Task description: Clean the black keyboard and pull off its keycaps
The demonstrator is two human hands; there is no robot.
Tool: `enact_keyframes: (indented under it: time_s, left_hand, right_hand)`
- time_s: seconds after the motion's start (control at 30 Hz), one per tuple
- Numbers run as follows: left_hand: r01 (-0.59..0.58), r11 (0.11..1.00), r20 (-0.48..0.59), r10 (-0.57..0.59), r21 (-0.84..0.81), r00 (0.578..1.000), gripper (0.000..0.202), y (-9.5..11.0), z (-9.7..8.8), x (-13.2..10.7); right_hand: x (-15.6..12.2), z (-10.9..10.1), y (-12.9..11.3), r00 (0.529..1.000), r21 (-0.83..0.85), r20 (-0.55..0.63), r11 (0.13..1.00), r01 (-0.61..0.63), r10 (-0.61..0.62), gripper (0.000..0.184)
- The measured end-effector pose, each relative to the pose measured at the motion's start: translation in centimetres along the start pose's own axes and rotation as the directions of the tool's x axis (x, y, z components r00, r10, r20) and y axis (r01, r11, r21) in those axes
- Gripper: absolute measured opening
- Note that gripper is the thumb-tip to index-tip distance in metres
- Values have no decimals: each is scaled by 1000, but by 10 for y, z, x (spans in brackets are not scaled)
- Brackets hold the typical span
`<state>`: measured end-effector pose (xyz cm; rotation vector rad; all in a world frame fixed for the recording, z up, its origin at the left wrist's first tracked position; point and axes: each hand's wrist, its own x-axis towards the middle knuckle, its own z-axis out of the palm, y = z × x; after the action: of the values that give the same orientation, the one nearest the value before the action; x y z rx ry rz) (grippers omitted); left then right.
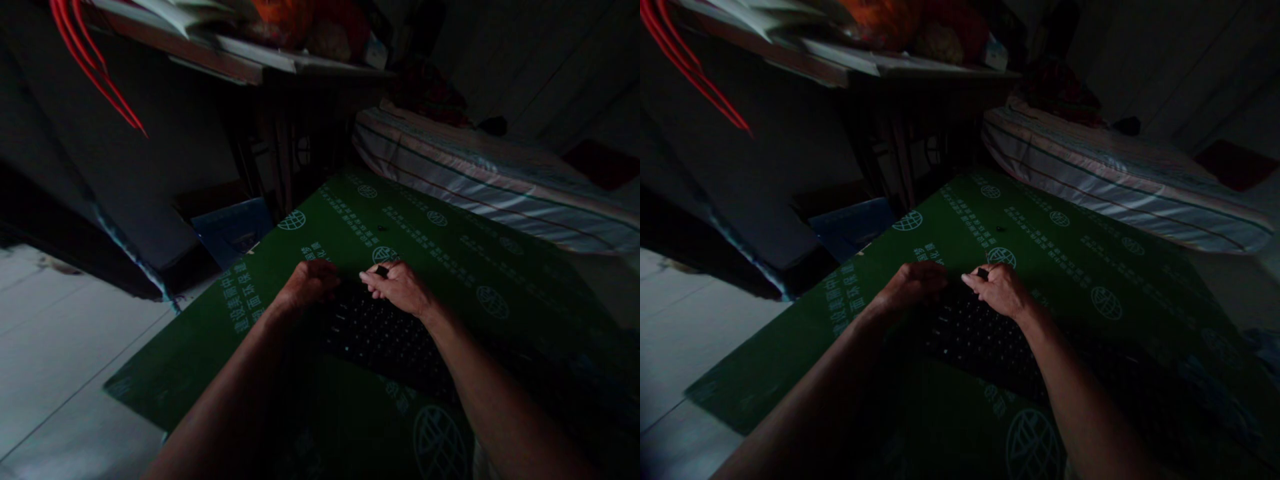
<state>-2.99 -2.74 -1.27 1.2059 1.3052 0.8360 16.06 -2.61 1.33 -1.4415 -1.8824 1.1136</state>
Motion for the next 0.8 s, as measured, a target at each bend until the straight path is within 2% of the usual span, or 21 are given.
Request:
enact_keyframes:
  time_s: [0.1,0.2,0.27,0.4,0.53,0.6,0.67,0.8]
  left_hand:
    - [-6,1000,-1,6,-8,1000,18,-1,0,0]
    - [-5,1000,-7,5,-15,1000,19,0,0,0]
    - [-7,1000,-4,7,-10,1000,19,0,0,-1]
    - [-27,999,-4,27,32,1000,22,-1,2,-1]
    - [-126,988,-39,129,89,991,26,-4,3,-1]
    - [-237,956,-56,250,176,967,25,-5,4,-1]
    - [-359,895,-20,378,265,926,23,-5,6,-2]
    - [-556,767,176,529,320,830,23,-4,14,-4]
  right_hand:
    - [0,0,-2,999,-76,14,996,44,-43,18]
    - [2,2,-1,999,-132,24,991,40,-37,9]
    - [3,3,1,999,-164,7,985,43,-42,7]
    - [4,0,2,991,-270,-8,955,127,-134,8]
    - [7,-5,-1,989,-388,65,910,149,-134,9]
    - [8,-5,0,985,-400,107,901,167,-135,13]
    - [9,-4,3,978,-373,121,905,203,-169,19]
    - [7,1,15,957,-338,65,897,286,-281,22]
